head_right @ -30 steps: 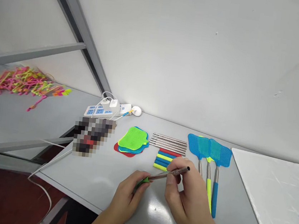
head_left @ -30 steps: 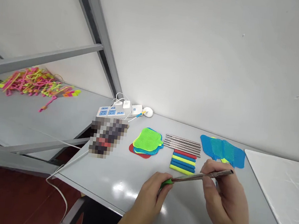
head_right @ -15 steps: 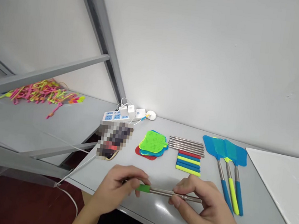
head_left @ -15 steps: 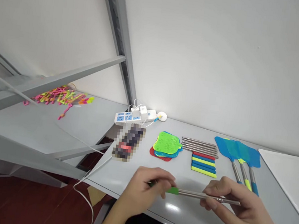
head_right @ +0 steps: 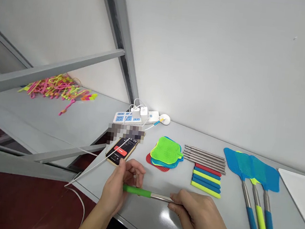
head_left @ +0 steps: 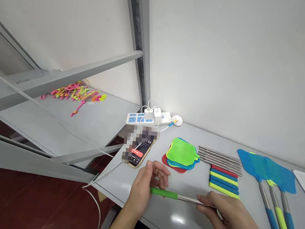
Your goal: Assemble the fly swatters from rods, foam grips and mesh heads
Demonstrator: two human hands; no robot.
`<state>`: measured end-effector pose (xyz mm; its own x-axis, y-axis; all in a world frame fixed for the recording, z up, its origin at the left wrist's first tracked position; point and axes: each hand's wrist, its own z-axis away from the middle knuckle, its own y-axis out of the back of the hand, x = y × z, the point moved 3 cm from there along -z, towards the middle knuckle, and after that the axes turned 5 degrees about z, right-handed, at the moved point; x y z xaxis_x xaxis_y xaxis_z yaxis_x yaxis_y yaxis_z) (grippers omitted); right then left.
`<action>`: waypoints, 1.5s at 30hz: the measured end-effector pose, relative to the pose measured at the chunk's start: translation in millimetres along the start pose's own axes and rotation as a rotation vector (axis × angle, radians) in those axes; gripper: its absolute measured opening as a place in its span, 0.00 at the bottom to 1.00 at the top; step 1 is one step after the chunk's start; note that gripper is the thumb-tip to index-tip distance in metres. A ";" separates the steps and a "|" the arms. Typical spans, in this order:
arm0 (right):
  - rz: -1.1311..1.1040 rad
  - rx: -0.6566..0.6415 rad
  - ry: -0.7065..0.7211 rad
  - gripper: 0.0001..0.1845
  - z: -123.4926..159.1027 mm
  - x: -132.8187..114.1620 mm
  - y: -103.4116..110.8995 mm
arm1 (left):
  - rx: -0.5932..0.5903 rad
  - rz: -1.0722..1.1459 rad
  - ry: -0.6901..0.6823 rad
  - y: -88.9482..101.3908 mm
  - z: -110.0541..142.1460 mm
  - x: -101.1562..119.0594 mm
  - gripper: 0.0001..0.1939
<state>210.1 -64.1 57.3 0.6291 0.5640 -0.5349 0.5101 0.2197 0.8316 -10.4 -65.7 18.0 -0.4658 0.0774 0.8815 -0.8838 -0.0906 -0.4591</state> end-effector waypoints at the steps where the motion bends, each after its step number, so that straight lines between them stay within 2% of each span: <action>1: 0.010 0.007 0.010 0.10 -0.6 1.9 -0.1 | -0.020 0.004 0.005 -3.6 -1.0 1.1 0.31; 5: 0.048 0.029 0.035 0.11 -0.1 11.5 -3.9 | -0.087 0.002 0.009 -15.5 -4.9 4.5 0.30; 9: 0.071 0.027 0.073 0.10 0.1 18.0 -6.7 | -0.076 -0.025 0.037 -19.3 -6.4 1.6 0.30; 18: 0.140 -0.017 0.193 0.03 -13.9 13.3 -5.8 | -0.037 0.015 0.025 -13.6 0.6 -3.7 0.28; 28: 0.130 0.012 0.186 0.05 -19.2 2.7 -7.6 | -0.002 -0.037 0.033 -10.5 -1.9 -0.4 0.26; 31: 0.163 -0.012 0.221 0.06 -24.4 0.5 -7.0 | -0.015 -0.172 0.042 -6.2 -1.7 5.7 0.23; 34: 0.238 -0.033 0.278 0.08 -35.4 -2.9 -2.9 | -0.094 -0.461 0.036 -3.2 3.3 14.7 0.17; 36: 0.257 -0.049 0.314 0.09 -45.9 -5.3 0.1 | -0.194 -0.618 0.086 -1.8 11.1 15.1 0.15; 38: 0.267 -0.044 0.345 0.09 -58.3 -5.2 1.0 | -0.252 -0.663 0.188 2.1 21.3 8.8 0.16; 40: 0.303 -0.008 0.328 0.15 -72.0 1.6 -2.1 | -0.209 -0.583 0.276 9.5 30.8 -1.7 0.18; 42: 0.372 0.031 0.231 0.25 -85.6 16.4 -10.3 | -0.110 -0.399 0.329 18.7 37.9 -14.0 0.19; 45: 0.481 -0.007 0.079 0.40 -99.9 42.7 -31.2 | -0.004 -0.165 0.322 31.2 44.9 -28.8 0.21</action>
<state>162.4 32.7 23.4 0.7462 0.6613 -0.0769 0.1680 -0.0753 0.9829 -22.6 -115.3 -16.8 -0.3060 0.3998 0.8640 -0.9482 -0.0467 -0.3142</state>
